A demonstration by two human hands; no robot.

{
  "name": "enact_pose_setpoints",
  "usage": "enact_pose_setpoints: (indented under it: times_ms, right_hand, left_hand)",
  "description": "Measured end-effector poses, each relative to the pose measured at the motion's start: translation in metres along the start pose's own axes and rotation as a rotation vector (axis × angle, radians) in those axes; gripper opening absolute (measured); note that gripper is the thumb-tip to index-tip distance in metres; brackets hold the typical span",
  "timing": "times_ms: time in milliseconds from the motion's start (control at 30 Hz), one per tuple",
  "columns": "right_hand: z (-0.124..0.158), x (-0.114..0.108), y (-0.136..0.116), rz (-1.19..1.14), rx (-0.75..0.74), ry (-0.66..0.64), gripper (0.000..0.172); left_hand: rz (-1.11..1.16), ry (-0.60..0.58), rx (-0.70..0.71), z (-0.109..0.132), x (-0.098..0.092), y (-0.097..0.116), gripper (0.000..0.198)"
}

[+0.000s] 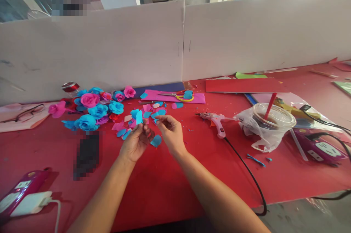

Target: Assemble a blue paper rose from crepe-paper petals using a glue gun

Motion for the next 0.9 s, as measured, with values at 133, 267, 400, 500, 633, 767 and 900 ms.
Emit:
enact_pose_setpoints:
  times_ms: [133,267,400,500,633,767,900]
  right_hand:
    - [-0.002,0.004,0.003,-0.077,0.119,-0.051,0.02]
    - [0.003,0.011,0.003,-0.091,0.163,-0.115,0.026]
    - [0.003,0.012,0.003,-0.097,0.117,-0.139,0.018]
    - [0.0,0.008,0.005,-0.087,0.097,-0.078,0.018]
    - [0.0,0.004,0.005,-0.098,0.101,-0.033,0.027]
    - [0.005,0.007,-0.004,-0.01,0.02,-0.083,0.024]
    - [0.008,0.01,-0.003,0.048,-0.003,-0.14,0.016]
  left_hand:
    - [-0.001,0.023,0.005,0.0,-0.003,0.0,0.021]
    - [-0.036,0.033,0.021,0.001,-0.002,-0.003,0.021]
    - [-0.077,0.02,0.005,0.003,0.001,-0.01,0.018]
    - [-0.136,0.027,0.055,0.004,0.002,-0.011,0.019]
    - [-0.238,0.061,0.18,0.004,0.004,-0.006,0.02]
    - [-0.305,0.053,0.225,0.004,0.005,-0.003,0.019]
    - [-0.347,0.019,0.226,0.004,0.006,-0.004,0.023]
Point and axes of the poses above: each hand's wrist, its own z-axis away from the middle knuckle, its own x-axis out of the palm, y = z × x, the point moved 4 cm from there along -z, towards the middle knuckle, and after that the axes turned 4 degrees about z, right-handed, at the moved point
